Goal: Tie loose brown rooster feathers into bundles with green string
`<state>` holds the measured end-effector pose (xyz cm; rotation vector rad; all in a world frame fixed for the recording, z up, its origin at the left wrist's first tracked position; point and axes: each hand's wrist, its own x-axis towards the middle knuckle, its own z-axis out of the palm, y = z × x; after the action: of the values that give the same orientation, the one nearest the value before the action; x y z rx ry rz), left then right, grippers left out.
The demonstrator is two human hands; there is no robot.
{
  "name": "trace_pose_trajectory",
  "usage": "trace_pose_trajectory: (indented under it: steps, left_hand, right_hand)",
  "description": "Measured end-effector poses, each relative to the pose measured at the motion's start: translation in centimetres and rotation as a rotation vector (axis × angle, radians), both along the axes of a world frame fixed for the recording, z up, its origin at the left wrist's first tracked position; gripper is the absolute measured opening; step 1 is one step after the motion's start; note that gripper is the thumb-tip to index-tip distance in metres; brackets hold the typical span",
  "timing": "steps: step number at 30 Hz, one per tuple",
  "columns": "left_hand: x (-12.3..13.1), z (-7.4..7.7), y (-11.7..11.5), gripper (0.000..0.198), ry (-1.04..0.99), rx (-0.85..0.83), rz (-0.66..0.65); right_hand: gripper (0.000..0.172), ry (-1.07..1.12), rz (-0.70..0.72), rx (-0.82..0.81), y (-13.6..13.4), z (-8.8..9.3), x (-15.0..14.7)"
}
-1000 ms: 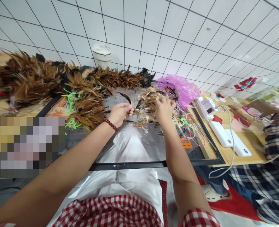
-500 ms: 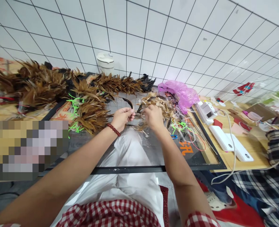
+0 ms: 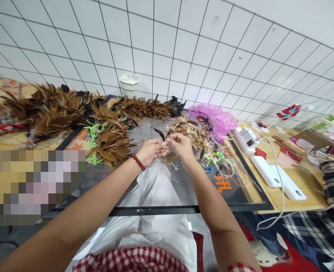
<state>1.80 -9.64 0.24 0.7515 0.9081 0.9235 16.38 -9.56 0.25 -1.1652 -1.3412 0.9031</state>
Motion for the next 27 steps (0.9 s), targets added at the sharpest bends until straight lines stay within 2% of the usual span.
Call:
trace_pose_trajectory:
  steps: [6,10,12,15,16,18,20,23,27]
  left_hand:
    - [-0.2,-0.4,0.3,0.009,0.035,-0.010,-0.047]
    - [-0.2,-0.8,0.5,0.012,0.042,0.035,-0.097]
    - [-0.2,-1.0,0.5,0.014,0.008,0.062,-0.100]
    - [-0.3,-1.2,0.6,0.017,-0.074,0.068,-0.150]
    - [-0.4,-1.2,0.6,0.016,-0.097,0.059,-0.177]
    - [-0.4,-1.1,0.6,0.014,-0.114,0.039,-0.215]
    - [-0.4,-0.9,0.5,0.014,-0.097,0.050,-0.208]
    - [0.0,-0.7,0.3,0.013,-0.035,0.128,-0.144]
    - [0.5,-0.8,0.2,0.013,0.135,0.248,-0.044]
  right_hand:
    - [0.026,-0.033,0.020,0.004,0.2,-0.7,-0.2]
    - [0.034,0.058,-0.041,-0.039,0.1,-0.5,-0.3]
    - [0.039,0.108,0.036,-0.136,-0.1,-0.2,-0.2]
    - [0.041,0.146,0.282,-0.293,-0.5,0.3,0.1]
    - [0.041,0.158,0.317,-0.309,-0.5,0.4,0.2]
    - [0.038,0.181,0.284,-0.292,-0.6,0.5,0.2]
    - [0.036,0.191,0.181,-0.240,-0.5,0.4,0.1]
    - [0.035,0.161,0.070,-0.165,-0.4,0.1,-0.3]
    - [0.035,0.110,0.051,-0.102,-0.2,-0.2,-0.6]
